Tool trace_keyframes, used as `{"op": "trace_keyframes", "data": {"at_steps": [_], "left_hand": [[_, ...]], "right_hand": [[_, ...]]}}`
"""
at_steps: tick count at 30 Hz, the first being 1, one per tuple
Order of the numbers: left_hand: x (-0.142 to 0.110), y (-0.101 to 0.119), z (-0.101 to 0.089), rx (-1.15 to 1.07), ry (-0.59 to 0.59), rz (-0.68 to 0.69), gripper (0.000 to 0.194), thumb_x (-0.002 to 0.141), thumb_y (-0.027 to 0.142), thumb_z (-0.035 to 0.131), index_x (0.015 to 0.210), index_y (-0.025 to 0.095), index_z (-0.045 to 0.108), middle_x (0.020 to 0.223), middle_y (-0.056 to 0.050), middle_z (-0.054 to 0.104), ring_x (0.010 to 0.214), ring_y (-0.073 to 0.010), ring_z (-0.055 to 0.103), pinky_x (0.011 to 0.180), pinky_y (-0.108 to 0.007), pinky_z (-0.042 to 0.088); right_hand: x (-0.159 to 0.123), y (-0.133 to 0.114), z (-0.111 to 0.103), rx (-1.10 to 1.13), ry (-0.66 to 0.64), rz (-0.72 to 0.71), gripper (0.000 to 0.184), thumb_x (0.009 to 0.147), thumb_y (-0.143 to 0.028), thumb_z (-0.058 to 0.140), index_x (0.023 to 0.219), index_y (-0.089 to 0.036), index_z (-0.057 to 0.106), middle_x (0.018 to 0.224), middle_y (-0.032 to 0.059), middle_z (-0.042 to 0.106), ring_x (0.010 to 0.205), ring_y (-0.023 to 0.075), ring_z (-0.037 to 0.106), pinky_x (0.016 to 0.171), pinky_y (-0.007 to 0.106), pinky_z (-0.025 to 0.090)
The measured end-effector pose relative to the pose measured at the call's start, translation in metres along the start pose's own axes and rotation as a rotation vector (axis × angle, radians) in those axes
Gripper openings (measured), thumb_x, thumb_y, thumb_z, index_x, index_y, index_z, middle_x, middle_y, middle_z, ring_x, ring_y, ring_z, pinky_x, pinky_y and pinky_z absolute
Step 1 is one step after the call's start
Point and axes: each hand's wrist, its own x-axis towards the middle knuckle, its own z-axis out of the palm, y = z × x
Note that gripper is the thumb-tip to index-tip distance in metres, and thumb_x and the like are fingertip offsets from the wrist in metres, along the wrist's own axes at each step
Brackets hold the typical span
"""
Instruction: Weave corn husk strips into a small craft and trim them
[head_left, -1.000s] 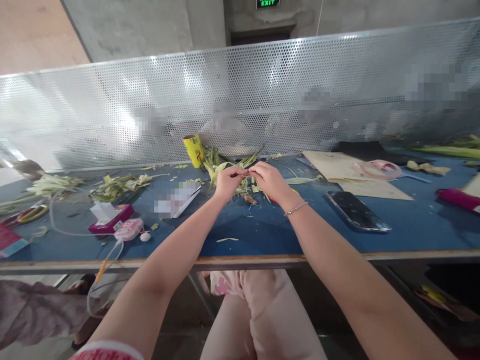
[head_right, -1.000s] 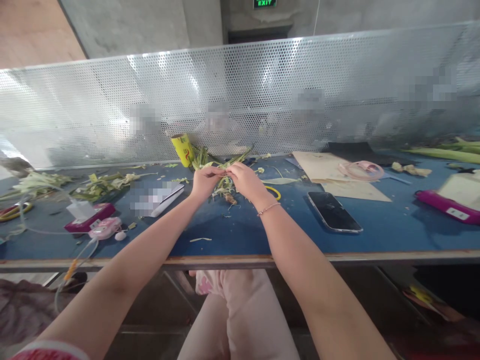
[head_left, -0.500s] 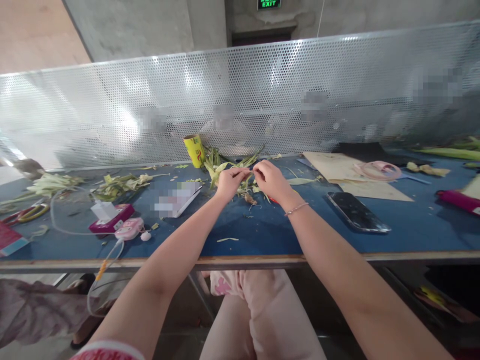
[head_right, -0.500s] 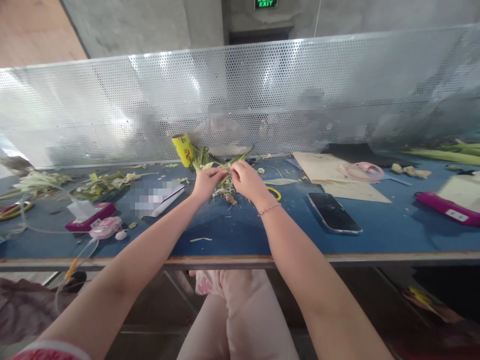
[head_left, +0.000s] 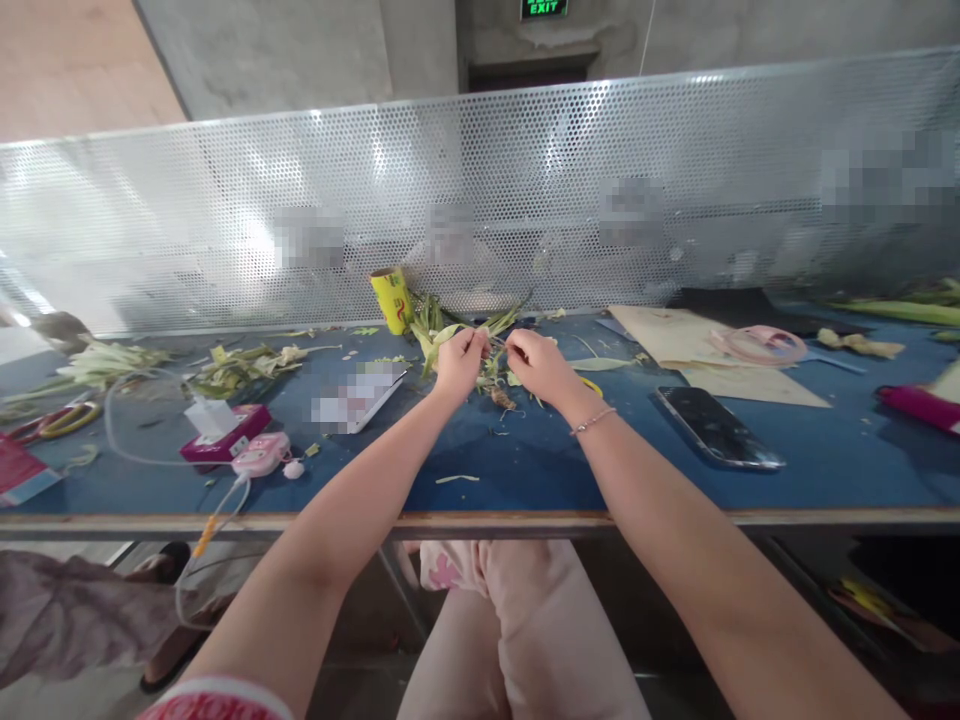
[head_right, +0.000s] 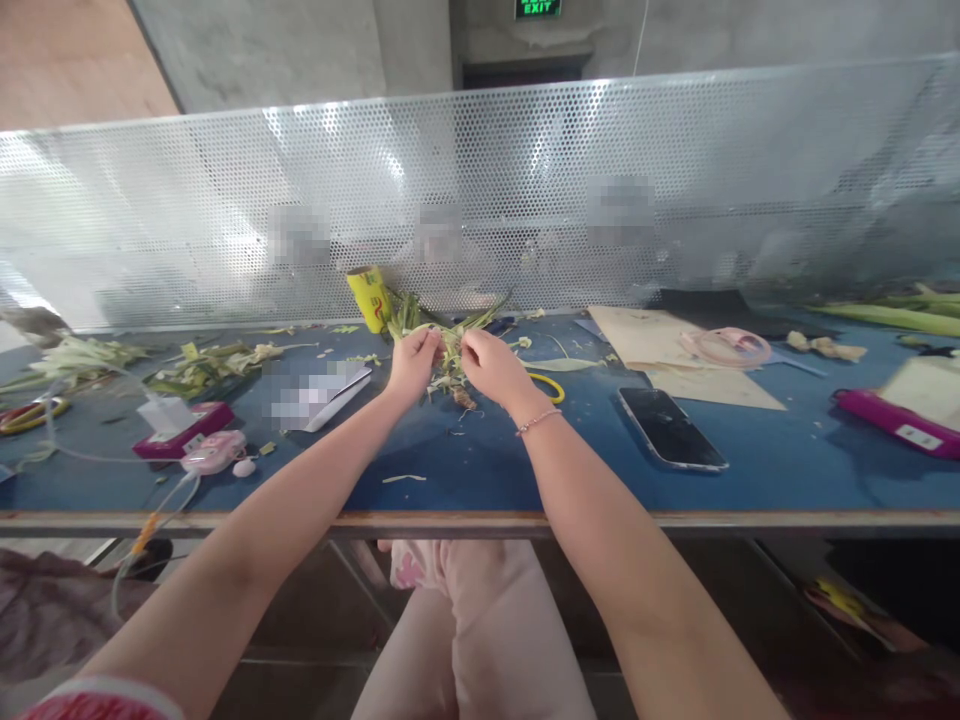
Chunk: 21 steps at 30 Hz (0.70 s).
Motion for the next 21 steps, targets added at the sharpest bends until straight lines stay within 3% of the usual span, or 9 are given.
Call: {"op": "trace_keyframes", "data": {"at_steps": [8,18,21], "left_hand": [[0.005,-0.007,0.001,-0.014,0.110,-0.075,0.036,0.083,0.038,0.050,0.053,0.018,0.051,0.052,0.001,0.050,0.052,-0.0109,0.046,0.054,-0.025,0.035],[0.001,-0.011,0.003,0.047,0.153,-0.075,0.035,0.085,0.031,0.047,0.053,0.019,0.048,0.052,0.002,0.047,0.053,-0.0110,0.042,0.053,-0.025,0.031],[0.000,-0.011,0.004,0.052,0.111,-0.074,0.034,0.085,0.030,0.047,0.053,0.018,0.049,0.051,0.002,0.047,0.052,-0.0108,0.042,0.054,-0.025,0.031]], "right_hand": [[0.001,0.005,0.005,0.013,-0.109,0.020,0.014,0.072,-0.015,0.045,0.061,-0.021,0.041,0.061,-0.0009,0.045,0.059,0.0136,0.041,0.058,0.027,0.031],[0.001,-0.008,0.003,0.097,-0.255,0.099,0.014,0.071,-0.017,0.043,0.058,-0.020,0.040,0.055,-0.0041,0.036,0.055,0.0112,0.035,0.055,0.026,0.026],[0.000,-0.005,0.004,0.081,-0.294,0.119,0.014,0.071,-0.017,0.043,0.058,-0.020,0.040,0.053,-0.0048,0.037,0.053,0.0107,0.034,0.053,0.026,0.025]]}}
